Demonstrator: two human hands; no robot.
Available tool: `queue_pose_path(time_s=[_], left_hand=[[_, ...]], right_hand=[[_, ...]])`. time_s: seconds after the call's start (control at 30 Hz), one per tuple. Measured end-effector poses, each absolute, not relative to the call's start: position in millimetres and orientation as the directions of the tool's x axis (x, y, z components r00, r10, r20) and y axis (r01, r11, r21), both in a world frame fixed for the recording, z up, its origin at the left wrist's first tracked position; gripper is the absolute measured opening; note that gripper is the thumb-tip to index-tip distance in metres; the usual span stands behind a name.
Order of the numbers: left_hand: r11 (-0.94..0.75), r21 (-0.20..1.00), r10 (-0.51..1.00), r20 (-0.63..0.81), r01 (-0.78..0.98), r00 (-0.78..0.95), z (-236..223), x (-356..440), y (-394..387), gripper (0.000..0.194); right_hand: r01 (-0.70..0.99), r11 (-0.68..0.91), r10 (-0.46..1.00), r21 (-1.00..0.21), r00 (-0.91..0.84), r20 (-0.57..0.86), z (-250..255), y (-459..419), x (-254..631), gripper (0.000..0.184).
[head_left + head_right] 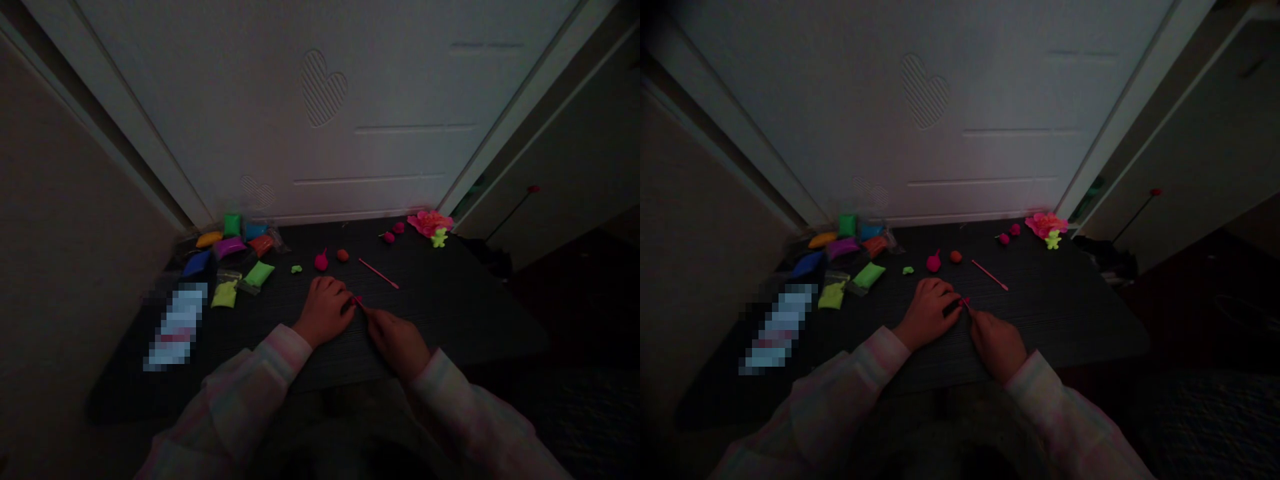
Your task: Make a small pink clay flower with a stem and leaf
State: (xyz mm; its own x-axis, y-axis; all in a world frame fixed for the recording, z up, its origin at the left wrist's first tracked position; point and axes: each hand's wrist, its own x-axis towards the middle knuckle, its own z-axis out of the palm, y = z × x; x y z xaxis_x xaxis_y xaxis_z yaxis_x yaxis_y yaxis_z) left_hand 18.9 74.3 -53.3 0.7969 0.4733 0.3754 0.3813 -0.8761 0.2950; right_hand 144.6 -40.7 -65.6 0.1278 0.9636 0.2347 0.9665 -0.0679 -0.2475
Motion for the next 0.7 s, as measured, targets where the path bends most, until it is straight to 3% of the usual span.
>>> queue_pose_path(time_s=[0.3,0.7], left_hand=[[-0.887,0.278,0.45,0.352,0.368,0.82,-54.3,19.5,75.6,0.017],[-0.786,0.484,0.592,0.412,0.384,0.693,-52.8,14.4,90.5,0.015]], right_hand=[[0.957,-0.102,0.963,-0.272,0.164,0.215,-60.3,-39.1,144.0,0.027],[0.882,-0.183,0.93,-0.435,0.299,0.214,-56.4,-36.4,145.5,0.025]])
